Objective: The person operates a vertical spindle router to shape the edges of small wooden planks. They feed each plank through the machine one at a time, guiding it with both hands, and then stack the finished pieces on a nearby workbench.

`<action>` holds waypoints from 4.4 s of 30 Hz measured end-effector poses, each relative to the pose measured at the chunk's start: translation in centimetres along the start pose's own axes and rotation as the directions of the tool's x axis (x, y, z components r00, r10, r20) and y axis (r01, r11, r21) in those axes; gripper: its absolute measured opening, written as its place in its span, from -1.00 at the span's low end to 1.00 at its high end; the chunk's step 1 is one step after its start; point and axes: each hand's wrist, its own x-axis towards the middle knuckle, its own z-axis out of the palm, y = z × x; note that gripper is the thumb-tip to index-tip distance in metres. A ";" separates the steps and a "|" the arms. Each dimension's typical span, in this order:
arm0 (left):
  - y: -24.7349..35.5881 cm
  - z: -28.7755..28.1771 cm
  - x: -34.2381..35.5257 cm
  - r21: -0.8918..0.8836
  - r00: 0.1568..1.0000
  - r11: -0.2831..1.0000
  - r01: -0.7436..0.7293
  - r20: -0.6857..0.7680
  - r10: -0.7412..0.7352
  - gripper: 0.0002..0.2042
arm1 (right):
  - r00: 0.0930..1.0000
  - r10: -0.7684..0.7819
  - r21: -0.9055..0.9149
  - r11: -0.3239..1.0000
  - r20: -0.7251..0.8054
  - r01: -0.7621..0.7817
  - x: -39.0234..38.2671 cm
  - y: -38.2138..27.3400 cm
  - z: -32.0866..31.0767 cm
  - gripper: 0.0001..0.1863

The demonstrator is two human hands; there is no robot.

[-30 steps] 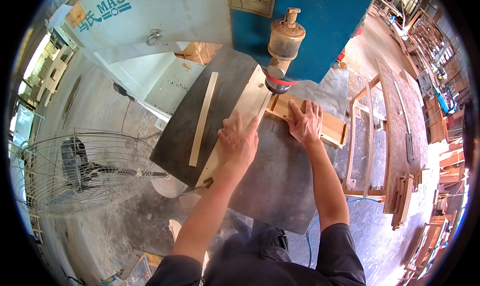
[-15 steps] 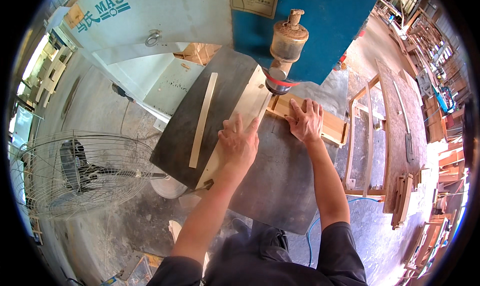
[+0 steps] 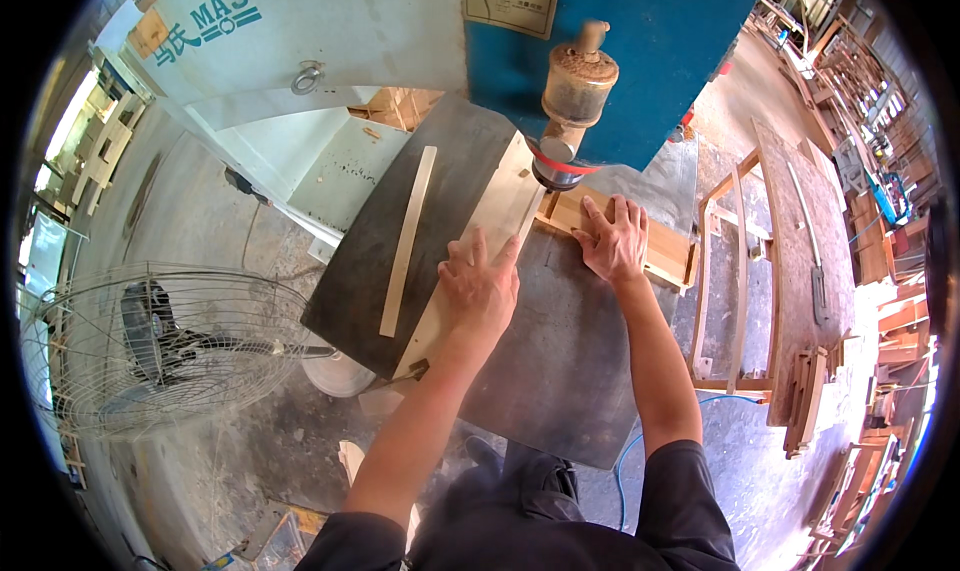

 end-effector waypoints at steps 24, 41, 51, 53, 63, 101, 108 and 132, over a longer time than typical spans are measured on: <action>0.0 -0.3 0.1 0.013 1.000 1.000 -0.006 0.011 0.006 -0.50 | 1.000 0.011 -0.002 1.000 -0.001 -0.011 0.8 0.7 0.5 -0.31; 0.2 -1.2 0.2 0.041 0.998 0.999 0.003 0.056 -0.006 -0.51 | 0.997 -0.022 -0.036 0.999 -0.077 0.019 1.4 0.6 0.2 -0.33; 0.2 -1.1 0.2 0.026 0.996 1.000 0.016 0.090 -0.018 -0.51 | 0.996 -0.029 -0.036 0.999 -0.082 0.026 1.7 1.0 0.5 -0.35; 0.1 -1.1 0.1 0.031 0.996 0.999 0.014 0.085 -0.016 -0.51 | 0.996 -0.031 -0.036 0.999 -0.083 0.028 1.7 1.1 0.8 -0.35; 0.2 -0.6 0.1 0.030 0.999 1.000 0.006 0.049 -0.007 -0.48 | 0.995 -0.034 -0.048 0.998 -0.095 0.029 1.9 1.5 1.1 -0.35; -0.4 -0.8 -0.1 0.080 0.999 0.996 -0.045 -0.024 0.047 -0.48 | 1.000 0.000 -0.032 0.999 -0.029 -0.001 3.2 3.8 1.4 -0.34; -0.2 -0.4 0.0 0.053 0.998 0.999 -0.011 -0.054 0.014 -0.51 | 0.976 0.096 -0.099 0.992 0.194 -0.078 -3.0 7.2 -3.4 -0.22; -0.1 -0.4 -0.3 -0.063 0.998 0.996 0.062 0.007 -0.062 -0.54 | 0.704 -0.135 -0.128 0.943 0.697 0.309 -6.6 0.8 -14.3 0.10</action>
